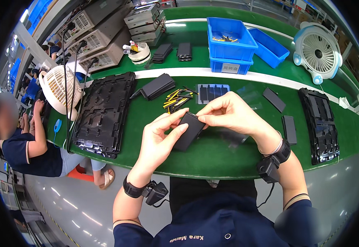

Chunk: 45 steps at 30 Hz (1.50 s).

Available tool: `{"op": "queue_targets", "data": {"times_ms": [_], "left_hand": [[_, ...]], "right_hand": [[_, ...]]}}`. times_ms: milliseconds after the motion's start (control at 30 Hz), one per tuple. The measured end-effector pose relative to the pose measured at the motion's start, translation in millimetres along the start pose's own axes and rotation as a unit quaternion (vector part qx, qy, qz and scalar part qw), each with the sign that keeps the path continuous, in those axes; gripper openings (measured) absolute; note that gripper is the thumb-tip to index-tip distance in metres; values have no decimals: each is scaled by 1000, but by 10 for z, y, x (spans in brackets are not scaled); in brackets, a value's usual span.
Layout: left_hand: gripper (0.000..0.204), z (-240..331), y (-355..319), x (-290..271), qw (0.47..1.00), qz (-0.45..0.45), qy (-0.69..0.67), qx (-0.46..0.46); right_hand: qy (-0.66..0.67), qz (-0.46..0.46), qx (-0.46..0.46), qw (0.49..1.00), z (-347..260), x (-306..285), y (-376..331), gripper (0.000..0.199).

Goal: Applying protective film and adhesive labels to black plastic electronic housing components at an assembly station.

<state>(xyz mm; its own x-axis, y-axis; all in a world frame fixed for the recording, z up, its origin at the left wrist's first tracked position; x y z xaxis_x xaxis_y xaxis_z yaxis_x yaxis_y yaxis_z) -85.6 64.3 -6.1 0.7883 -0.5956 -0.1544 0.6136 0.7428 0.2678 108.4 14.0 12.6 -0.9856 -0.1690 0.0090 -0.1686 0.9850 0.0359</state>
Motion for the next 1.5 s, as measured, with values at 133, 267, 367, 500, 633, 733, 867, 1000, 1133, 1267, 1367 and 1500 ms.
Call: {"op": "queue_targets", "data": {"times_ms": [133, 267, 367, 500, 633, 733, 867, 1000, 1133, 1267, 1367, 1500], "left_hand": [[37, 63, -16, 40, 1000, -20, 21, 9], [38, 113, -42, 85, 1000, -11, 14, -2], [38, 131, -95, 125, 1000, -3, 9, -2], [39, 164, -134, 163, 1000, -2, -13, -9], [37, 217, -167, 166, 1000, -9, -24, -17], [35, 243, -188, 179, 1000, 0, -12, -20], [36, 217, -221, 207, 1000, 22, 3, -11], [38, 140, -218, 275, 997, 76, -25, -16], [46, -112, -272, 204, 972, 193, -125, -50], [56, -211, -346, 150, 970, 184, -108, -115], [60, -252, -354, 59, 979, 164, -53, -108], [62, -155, -327, -63, 983, 123, 78, -110]], "right_hand": [[-42, 0, -3, 999, -79, 24, -59, 16], [-57, 14, 1, 998, -102, 42, -75, 14], [-52, 24, -13, 998, -112, 38, -56, 14], [-37, -8, -17, 999, -103, 38, -81, 14], [17, -35, -12, 999, -115, 49, -95, 12], [-5, -32, -21, 999, -118, 57, -106, 14], [-16, -18, -39, 999, -73, 65, -83, 17], [-116, 15, -94, 989, -88, 44, -72, 18], [-283, 190, -146, 929, -109, -350, -53, 18], [-443, 125, 17, 887, 39, -617, -155, 13], [-497, 134, 28, 857, 117, -620, -136, 12], [-477, 137, -39, 868, 157, -576, -47, 15]]}}
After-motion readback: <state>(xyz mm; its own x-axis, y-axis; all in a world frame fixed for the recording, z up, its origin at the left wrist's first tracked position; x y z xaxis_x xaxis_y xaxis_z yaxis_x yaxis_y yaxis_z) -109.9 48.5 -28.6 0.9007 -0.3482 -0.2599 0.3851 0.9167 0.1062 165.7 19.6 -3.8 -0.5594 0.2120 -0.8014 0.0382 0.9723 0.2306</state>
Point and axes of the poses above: each hand's wrist, its own y-axis towards the middle knuckle, its own x-axis out of the palm, z = x × y, the point moved 2 cm from there along y, towards the middle knuckle, and after that the axes turned 1 degree about x, right-handed, at the moved point
